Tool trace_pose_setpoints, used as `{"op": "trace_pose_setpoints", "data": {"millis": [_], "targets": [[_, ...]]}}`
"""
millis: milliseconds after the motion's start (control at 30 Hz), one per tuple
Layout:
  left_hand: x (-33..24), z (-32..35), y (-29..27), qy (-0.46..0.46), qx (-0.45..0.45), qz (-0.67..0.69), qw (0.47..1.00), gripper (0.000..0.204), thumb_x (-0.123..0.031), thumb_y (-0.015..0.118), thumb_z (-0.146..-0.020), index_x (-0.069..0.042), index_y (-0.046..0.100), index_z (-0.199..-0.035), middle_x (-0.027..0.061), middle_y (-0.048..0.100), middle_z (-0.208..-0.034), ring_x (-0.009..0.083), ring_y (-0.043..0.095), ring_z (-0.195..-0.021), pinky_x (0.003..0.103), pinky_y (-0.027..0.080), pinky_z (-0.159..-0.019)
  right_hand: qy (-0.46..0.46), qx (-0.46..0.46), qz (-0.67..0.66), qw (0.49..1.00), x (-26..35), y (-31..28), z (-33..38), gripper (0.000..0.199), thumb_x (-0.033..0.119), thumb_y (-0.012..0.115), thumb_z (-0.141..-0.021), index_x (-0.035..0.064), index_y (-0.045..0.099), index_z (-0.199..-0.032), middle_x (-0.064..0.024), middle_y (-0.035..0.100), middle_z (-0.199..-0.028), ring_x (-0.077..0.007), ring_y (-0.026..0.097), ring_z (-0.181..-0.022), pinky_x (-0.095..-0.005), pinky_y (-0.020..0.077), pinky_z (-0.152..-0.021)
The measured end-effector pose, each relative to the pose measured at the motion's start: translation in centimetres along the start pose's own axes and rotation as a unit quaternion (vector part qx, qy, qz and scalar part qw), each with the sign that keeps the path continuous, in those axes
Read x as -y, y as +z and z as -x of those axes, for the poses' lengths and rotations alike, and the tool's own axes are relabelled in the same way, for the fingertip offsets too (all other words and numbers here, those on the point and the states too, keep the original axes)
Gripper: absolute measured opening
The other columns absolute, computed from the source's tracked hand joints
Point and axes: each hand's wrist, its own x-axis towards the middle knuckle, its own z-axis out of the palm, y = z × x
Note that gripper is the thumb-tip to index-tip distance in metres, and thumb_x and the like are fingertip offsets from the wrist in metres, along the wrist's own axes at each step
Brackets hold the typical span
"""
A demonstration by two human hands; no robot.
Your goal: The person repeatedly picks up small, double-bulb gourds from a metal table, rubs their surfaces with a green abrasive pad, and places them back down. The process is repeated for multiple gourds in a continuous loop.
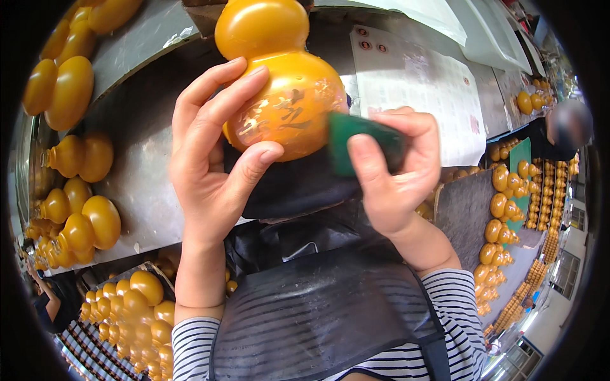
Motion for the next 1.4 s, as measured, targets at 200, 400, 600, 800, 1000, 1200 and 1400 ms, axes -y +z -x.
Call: {"op": "trace_pose_setpoints", "data": {"millis": [200,400,600,800,1000,1200,1400], "targets": [[0.0,0.1,-1.0,-0.021,0.009,0.009,1.000,0.065,-0.051,0.039,-0.099,0.005,0.059,-0.125,0.0177,0.047,-0.133,0.0255,0.048,-0.123,0.036,0.039,-0.104,-0.295,0.107,0.216,0.925,1.3,-0.5,-0.7,0.023,0.006,0.076,-0.065,0.0123,0.071,-0.087,0.0005,0.063,-0.091,-0.0144,0.056,-0.079,-0.0261,0.0426,-0.065],[-0.8,-0.5,-1.1,-0.069,0.049,0.014,0.996,0.086,-0.062,0.023,-0.098,0.012,0.054,-0.126,0.0201,0.041,-0.138,0.0279,0.043,-0.130,0.039,0.032,-0.110,-0.392,0.148,0.237,0.877,0.7,3.0,0.4,0.021,0.014,0.073,-0.062,0.0165,0.073,-0.083,0.0043,0.064,-0.086,-0.0119,0.057,-0.078,-0.0263,0.0375,-0.062],[-0.9,-0.5,0.1,-0.112,-0.032,0.042,0.992,0.081,-0.049,0.057,-0.090,0.003,0.030,-0.147,0.0160,0.031,-0.152,0.0292,0.034,-0.137,0.041,0.032,-0.112,0.014,0.146,-0.044,0.988,1.8,-2.0,-4.8,0.026,0.007,0.069,-0.081,0.0028,0.061,-0.106,-0.0046,0.060,-0.093,-0.0128,0.058,-0.089,-0.0248,0.0468,-0.075],[-1.8,-2.2,1.0,-0.155,-0.030,0.065,0.985,0.069,-0.022,0.052,-0.093,0.000,0.023,-0.151,0.0180,0.030,-0.152,0.0298,0.035,-0.138,0.039,0.028,-0.113,0.201,0.259,0.027,0.944,0.7,-0.4,-8.0,0.049,0.033,0.070,-0.089,-0.0017,0.055,-0.120,0.0080,0.046,-0.068,0.0003,0.042,-0.063,-0.0151,0.0336,-0.059],[-2.3,-3.0,0.1,-0.175,0.011,0.000,0.985,0.074,-0.022,0.054,-0.090,-0.002,0.018,-0.152,0.0199,0.033,-0.149,0.0280,0.039,-0.135,0.037,0.033,-0.110,0.299,0.250,-0.048,0.919,1.0,0.0,-8.5,0.048,0.034,0.070,-0.089,-0.0014,0.055,-0.119,0.0090,0.045,-0.065,0.0012,0.041,-0.061,-0.0152,0.0315,-0.057],[-2.4,-3.5,1.0,-0.202,-0.007,-0.035,0.979,0.078,-0.024,0.057,-0.088,-0.004,0.018,-0.153,0.0184,0.038,-0.146,0.0262,0.041,-0.133,0.036,0.033,-0.110,0.282,0.226,-0.037,0.932,0.4,0.3,-8.0,0.050,0.036,0.070,-0.089,-0.0018,0.056,-0.118,0.0088,0.044,-0.063,0.0012,0.042,-0.060,-0.0149,0.0328,-0.058],[-3.5,-3.5,2.0,-0.287,-0.106,0.120,0.945,0.071,-0.036,0.044,-0.097,-0.002,0.014,-0.153,0.0206,0.035,-0.147,0.0290,0.036,-0.138,0.038,0.029,-0.112,0.243,0.210,-0.041,0.946,-0.1,-0.1,-7.1,0.040,0.027,0.074,-0.086,-0.0015,0.059,-0.111,0.0068,0.043,-0.057,0.0002,0.039,-0.056,-0.0178,0.0307,-0.054]]}}
